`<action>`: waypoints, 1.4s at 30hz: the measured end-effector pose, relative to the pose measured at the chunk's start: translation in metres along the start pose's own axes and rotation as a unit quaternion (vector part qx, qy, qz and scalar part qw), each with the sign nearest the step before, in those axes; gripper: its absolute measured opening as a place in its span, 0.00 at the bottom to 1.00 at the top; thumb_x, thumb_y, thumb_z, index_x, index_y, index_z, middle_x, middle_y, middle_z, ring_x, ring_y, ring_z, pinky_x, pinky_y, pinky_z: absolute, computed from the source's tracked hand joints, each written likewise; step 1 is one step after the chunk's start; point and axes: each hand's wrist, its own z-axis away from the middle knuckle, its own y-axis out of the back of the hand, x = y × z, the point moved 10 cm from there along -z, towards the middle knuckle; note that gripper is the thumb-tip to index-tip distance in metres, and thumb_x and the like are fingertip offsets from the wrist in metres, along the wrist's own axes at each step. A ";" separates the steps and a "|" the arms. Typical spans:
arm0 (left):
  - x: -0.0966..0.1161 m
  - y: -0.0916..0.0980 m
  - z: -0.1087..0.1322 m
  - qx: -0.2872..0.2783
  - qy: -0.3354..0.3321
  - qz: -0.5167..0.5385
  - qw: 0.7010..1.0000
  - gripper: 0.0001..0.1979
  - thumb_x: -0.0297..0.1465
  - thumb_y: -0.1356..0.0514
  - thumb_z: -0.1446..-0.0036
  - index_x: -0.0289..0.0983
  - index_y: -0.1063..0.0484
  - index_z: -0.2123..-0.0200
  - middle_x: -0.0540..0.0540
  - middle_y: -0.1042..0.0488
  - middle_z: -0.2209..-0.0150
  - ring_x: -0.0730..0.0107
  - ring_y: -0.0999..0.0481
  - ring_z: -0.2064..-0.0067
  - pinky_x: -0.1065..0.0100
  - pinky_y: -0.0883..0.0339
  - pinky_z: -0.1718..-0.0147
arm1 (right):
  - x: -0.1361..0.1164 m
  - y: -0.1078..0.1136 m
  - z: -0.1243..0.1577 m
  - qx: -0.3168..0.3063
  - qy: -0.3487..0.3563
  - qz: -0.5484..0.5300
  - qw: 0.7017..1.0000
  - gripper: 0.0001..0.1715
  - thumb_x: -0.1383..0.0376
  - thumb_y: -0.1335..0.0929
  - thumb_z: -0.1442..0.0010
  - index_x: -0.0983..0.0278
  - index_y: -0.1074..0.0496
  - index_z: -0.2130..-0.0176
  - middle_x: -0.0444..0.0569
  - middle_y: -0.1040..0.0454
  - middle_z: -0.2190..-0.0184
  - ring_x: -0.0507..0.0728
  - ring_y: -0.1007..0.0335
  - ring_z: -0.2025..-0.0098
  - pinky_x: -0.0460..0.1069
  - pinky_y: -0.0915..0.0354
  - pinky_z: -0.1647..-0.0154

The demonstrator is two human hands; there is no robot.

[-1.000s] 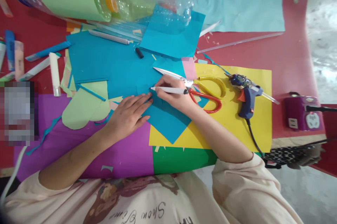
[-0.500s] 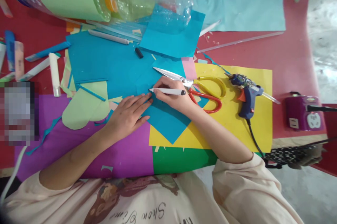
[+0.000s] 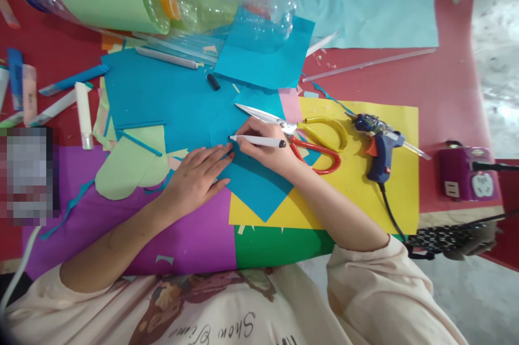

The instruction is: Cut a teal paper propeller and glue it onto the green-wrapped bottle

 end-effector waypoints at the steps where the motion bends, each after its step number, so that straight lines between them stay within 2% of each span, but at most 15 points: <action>1: 0.000 0.000 0.000 0.001 -0.001 0.001 1.000 0.22 0.35 0.53 0.31 0.31 0.32 0.41 0.37 0.29 0.40 0.56 0.29 0.40 0.56 0.35 0.44 | 0.000 -0.001 0.000 0.001 0.004 0.004 1.000 0.06 0.64 0.33 0.44 0.63 0.28 0.70 0.45 0.26 0.77 0.50 0.36 0.77 0.46 0.40 0.77; 7: 0.000 0.001 0.000 0.003 -0.001 -0.001 1.000 0.22 0.35 0.53 0.31 0.31 0.32 0.41 0.37 0.29 0.40 0.56 0.29 0.40 0.55 0.35 0.44 | 0.000 -0.001 0.000 0.003 -0.001 0.017 1.000 0.06 0.64 0.33 0.44 0.62 0.29 0.70 0.44 0.27 0.77 0.50 0.36 0.77 0.47 0.40 0.77; 13: 0.001 0.001 0.000 0.005 -0.003 -0.005 1.000 0.21 0.35 0.53 0.30 0.31 0.33 0.41 0.37 0.30 0.40 0.56 0.29 0.40 0.56 0.34 0.45 | 0.000 0.013 0.002 0.065 -0.006 0.005 0.998 0.05 0.65 0.33 0.45 0.62 0.32 0.73 0.42 0.30 0.79 0.50 0.38 0.79 0.47 0.40 0.77; 19: 0.002 0.003 0.000 0.020 -0.009 -0.009 1.000 0.21 0.35 0.52 0.31 0.31 0.31 0.43 0.37 0.28 0.41 0.56 0.27 0.41 0.56 0.34 0.46 | 0.002 -0.001 0.002 0.008 0.002 0.025 1.000 0.07 0.61 0.33 0.44 0.62 0.28 0.69 0.44 0.27 0.77 0.50 0.37 0.78 0.47 0.40 0.76; 27: 0.000 -0.003 0.000 -0.016 0.003 -0.001 1.000 0.22 0.35 0.54 0.30 0.32 0.34 0.40 0.36 0.31 0.39 0.56 0.30 0.39 0.55 0.35 0.43 | 0.002 0.013 0.002 0.068 -0.019 0.015 0.997 0.05 0.66 0.34 0.47 0.62 0.34 0.74 0.42 0.32 0.80 0.51 0.39 0.78 0.47 0.42 0.76; 35: 0.001 -0.001 0.000 -0.004 -0.001 0.002 1.000 0.21 0.34 0.53 0.31 0.31 0.33 0.41 0.36 0.30 0.40 0.55 0.29 0.40 0.55 0.35 0.44 | 0.002 0.005 0.000 0.026 -0.009 0.019 0.999 0.05 0.64 0.33 0.44 0.60 0.31 0.72 0.43 0.28 0.76 0.51 0.38 0.76 0.49 0.40 0.74; 40: -0.001 -0.005 -0.001 -0.032 0.007 0.019 0.999 0.22 0.35 0.53 0.31 0.32 0.35 0.39 0.36 0.32 0.38 0.55 0.31 0.38 0.54 0.36 0.42 | 0.007 0.020 0.003 0.099 -0.042 0.000 0.994 0.05 0.67 0.35 0.50 0.61 0.35 0.76 0.41 0.34 0.82 0.50 0.42 0.79 0.48 0.44 0.78; 42: -0.002 -0.005 -0.001 -0.029 0.008 0.019 0.999 0.22 0.35 0.54 0.31 0.32 0.34 0.39 0.36 0.32 0.38 0.55 0.31 0.38 0.54 0.36 0.42 | 0.007 0.021 0.003 0.103 -0.042 -0.008 0.994 0.04 0.67 0.35 0.50 0.61 0.35 0.76 0.41 0.35 0.82 0.50 0.43 0.80 0.48 0.45 0.79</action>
